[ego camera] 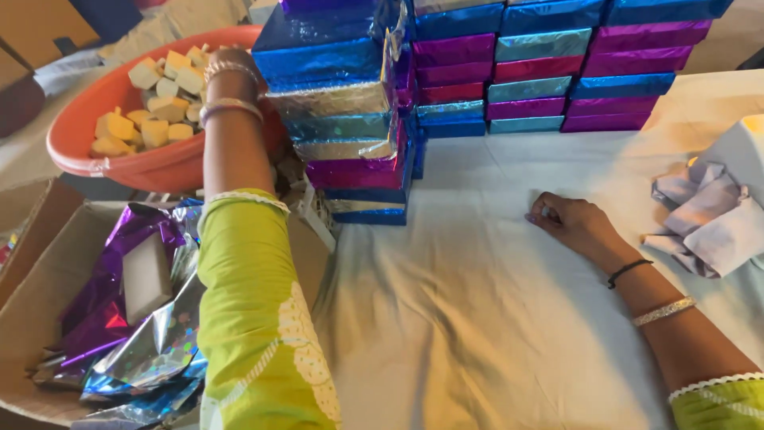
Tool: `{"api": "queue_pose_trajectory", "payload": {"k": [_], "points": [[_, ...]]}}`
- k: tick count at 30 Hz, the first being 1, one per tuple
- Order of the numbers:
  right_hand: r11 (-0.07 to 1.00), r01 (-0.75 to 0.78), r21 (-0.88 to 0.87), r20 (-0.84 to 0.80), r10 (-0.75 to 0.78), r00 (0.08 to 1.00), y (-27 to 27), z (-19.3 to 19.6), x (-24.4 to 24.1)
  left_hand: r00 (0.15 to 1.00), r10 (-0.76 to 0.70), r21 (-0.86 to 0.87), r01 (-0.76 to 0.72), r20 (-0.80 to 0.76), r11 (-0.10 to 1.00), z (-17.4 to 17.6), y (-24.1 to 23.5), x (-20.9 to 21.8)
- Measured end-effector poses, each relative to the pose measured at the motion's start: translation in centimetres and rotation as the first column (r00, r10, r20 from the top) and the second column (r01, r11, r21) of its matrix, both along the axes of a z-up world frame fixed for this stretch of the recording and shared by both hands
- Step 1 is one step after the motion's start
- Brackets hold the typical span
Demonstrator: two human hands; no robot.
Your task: The person arranges small, shiny metallic boxes on a table. They then pick up small, light-colored wooden blocks from a red bowl and place them into a white rectangular box. After closing the white box, the person picks up a piece of shiny purple wrapping paper and begins to fold it.
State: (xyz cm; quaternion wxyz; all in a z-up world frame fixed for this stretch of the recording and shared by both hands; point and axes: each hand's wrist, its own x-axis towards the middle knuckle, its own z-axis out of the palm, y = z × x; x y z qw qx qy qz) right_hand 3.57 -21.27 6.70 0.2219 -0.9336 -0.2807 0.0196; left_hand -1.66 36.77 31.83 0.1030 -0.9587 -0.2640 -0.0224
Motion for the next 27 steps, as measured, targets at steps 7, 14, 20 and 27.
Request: {"api": "queue_pose_trajectory", "payload": {"k": [7,14,20,27], "points": [[1.000,-0.008,-0.027,0.022,0.008,1.000,0.4,0.7,-0.4,0.947,0.257,0.241,-0.208,-0.194,0.948,2.8,0.1,-2.7],[1.000,-0.005,0.001,0.064,0.005,0.998,0.2,0.4,-0.2,0.986,-0.078,0.268,0.036,0.147,0.963,0.8,3.3,1.7],[1.000,-0.009,-0.022,0.033,0.010,0.999,0.5,0.9,-0.4,0.934,0.284,-0.416,-0.351,-0.214,0.839,-2.0,8.2,5.8],[1.000,0.001,-0.026,0.042,0.000,0.999,0.4,0.7,-0.5,0.981,0.186,-0.051,-0.184,0.053,0.982,0.6,2.0,-0.9]]}}
